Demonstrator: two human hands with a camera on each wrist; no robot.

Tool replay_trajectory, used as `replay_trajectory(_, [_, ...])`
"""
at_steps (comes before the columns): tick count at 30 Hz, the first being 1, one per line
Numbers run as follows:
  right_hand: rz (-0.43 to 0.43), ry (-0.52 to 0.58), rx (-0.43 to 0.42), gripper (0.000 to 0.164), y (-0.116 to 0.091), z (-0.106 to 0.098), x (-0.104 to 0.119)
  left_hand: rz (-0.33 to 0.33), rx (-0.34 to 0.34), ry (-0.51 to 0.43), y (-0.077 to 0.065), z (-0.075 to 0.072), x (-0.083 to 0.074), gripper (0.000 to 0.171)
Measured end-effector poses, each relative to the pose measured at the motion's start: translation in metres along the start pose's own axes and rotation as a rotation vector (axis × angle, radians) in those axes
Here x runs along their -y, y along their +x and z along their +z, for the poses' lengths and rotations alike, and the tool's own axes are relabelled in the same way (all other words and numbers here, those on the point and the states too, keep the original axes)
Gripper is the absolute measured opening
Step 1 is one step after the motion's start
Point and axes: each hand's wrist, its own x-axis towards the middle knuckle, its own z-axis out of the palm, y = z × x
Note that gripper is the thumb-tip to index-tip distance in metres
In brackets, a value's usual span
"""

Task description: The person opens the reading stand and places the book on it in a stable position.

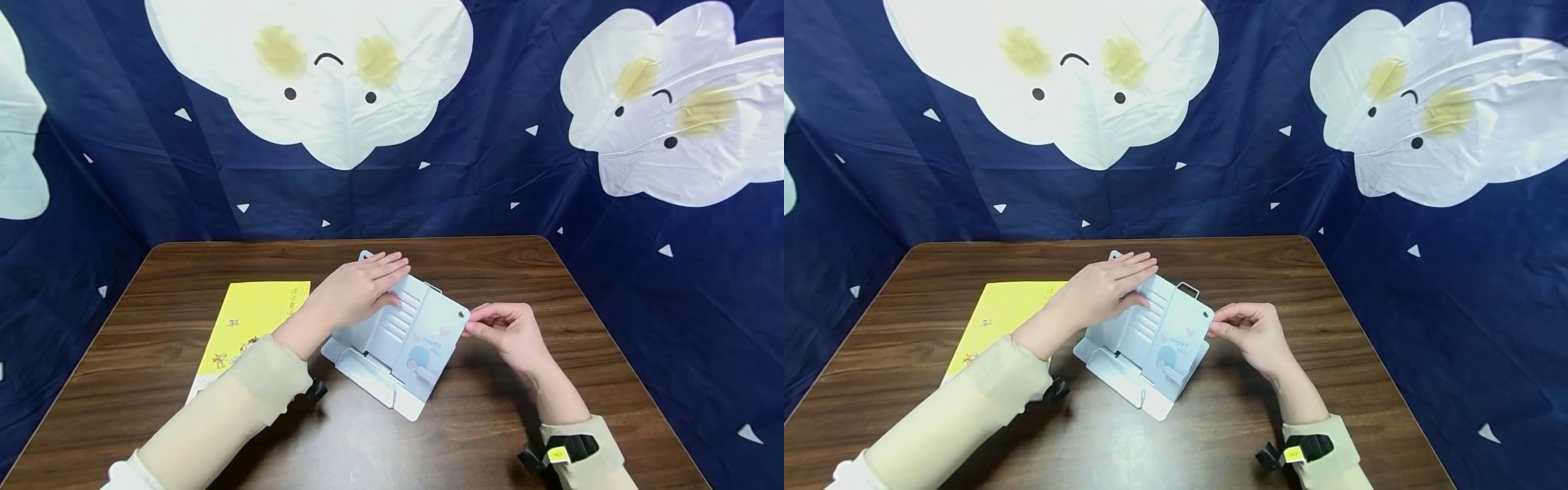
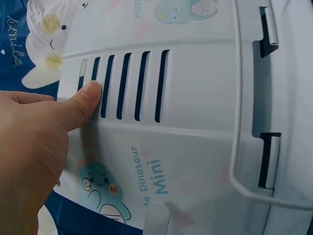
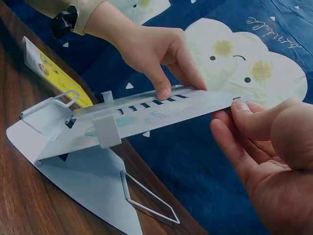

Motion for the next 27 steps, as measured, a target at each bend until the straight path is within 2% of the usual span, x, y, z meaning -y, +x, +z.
replay_trajectory(6, [-0.014,0.067,0.022,0.01,-0.003,0.01,-0.004,0.003,-0.005,-0.007,-0.001,0.003,0.002,0.059])
replay_trajectory(11, [0.023,0.141,0.029,0.014,-0.004,0.02,-0.004,0.021,0.006,0.002,-0.001,0.005,0.002,0.055])
replay_trajectory(20, [0.045,0.128,0.002,0.017,-0.006,0.023,-0.002,0.021,0.045,0.02,-0.001,0.006,0.001,0.055])
replay_trajectory(27, [0.039,0.093,-0.019,0.02,-0.006,0.029,0.003,0.057,0.008,0.025,-0.001,0.006,0.002,0.056])
